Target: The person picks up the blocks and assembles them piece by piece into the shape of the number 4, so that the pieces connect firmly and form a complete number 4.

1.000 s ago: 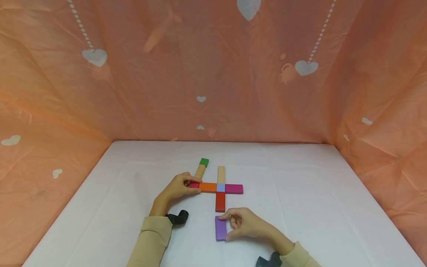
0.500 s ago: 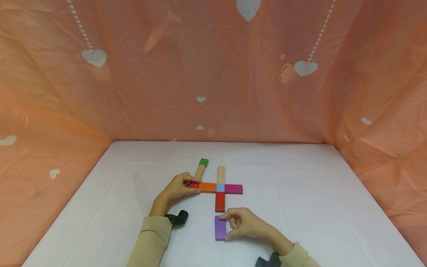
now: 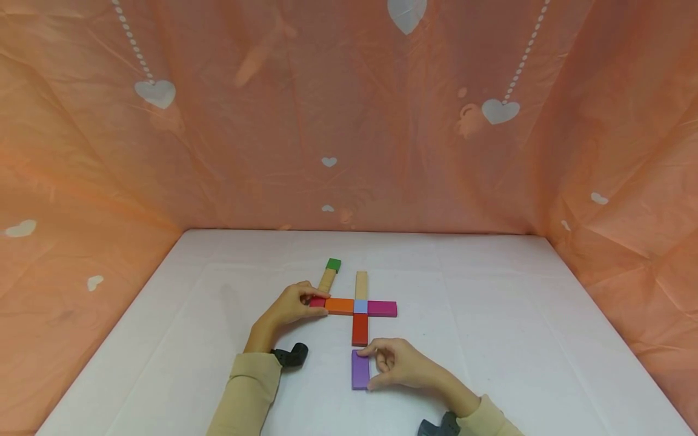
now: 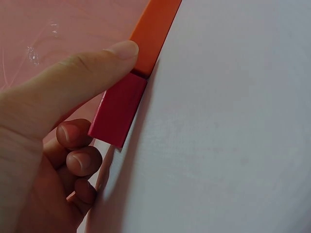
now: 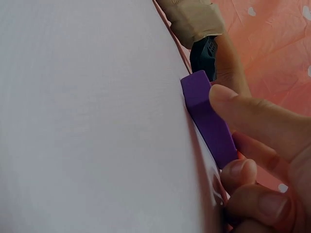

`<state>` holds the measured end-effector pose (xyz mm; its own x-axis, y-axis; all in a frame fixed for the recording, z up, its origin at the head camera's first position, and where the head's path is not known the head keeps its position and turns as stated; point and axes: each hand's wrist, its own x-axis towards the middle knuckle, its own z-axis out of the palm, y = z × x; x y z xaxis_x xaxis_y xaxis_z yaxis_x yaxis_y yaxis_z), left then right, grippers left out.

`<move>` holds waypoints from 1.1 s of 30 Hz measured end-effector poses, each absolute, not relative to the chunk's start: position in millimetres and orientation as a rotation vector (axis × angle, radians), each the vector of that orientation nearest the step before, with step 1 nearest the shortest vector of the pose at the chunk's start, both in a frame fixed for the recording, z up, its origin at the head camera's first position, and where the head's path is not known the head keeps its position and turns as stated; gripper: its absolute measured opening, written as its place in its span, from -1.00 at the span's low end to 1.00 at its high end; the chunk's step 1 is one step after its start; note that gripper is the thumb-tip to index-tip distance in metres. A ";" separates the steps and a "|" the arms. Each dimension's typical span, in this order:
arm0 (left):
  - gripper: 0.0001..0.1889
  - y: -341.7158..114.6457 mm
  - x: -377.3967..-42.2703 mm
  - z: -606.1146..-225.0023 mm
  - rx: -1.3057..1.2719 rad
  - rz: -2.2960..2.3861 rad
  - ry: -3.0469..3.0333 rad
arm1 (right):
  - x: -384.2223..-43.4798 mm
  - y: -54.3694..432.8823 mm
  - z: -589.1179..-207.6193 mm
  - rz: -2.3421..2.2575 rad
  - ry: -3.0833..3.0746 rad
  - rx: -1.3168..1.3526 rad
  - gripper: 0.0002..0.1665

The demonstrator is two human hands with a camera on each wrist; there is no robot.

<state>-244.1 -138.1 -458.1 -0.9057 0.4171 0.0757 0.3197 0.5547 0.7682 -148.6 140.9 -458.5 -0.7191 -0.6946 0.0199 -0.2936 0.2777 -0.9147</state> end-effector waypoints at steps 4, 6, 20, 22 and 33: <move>-0.67 -138.2 -244.0 -457.7 0.637 1.282 2.669 | -148.6 140.5 -458.8 -1.424 2.191 -0.898 -0.47; -0.67 -138.2 -243.9 -457.5 0.638 1.284 2.668 | -148.7 140.2 -459.0 -1.422 2.199 -0.895 -0.46; -0.66 -137.8 -243.5 -456.0 0.596 1.278 2.655 | -148.1 139.6 -458.7 -1.439 2.191 -0.854 -0.45; -0.66 -137.7 -243.5 -455.7 0.596 1.276 2.658 | -148.2 139.6 -458.7 -1.436 2.199 -0.854 -0.44; -0.67 -137.8 -243.8 -457.1 0.615 1.272 2.670 | -148.5 139.9 -456.7 -1.412 2.226 -0.849 -0.45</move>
<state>-243.8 -137.8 -457.1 -0.9101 0.4094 0.0643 0.3079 0.5642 0.7661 -148.5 139.9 -456.7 -0.7500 -0.6614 0.0095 -0.2902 0.3162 -0.9032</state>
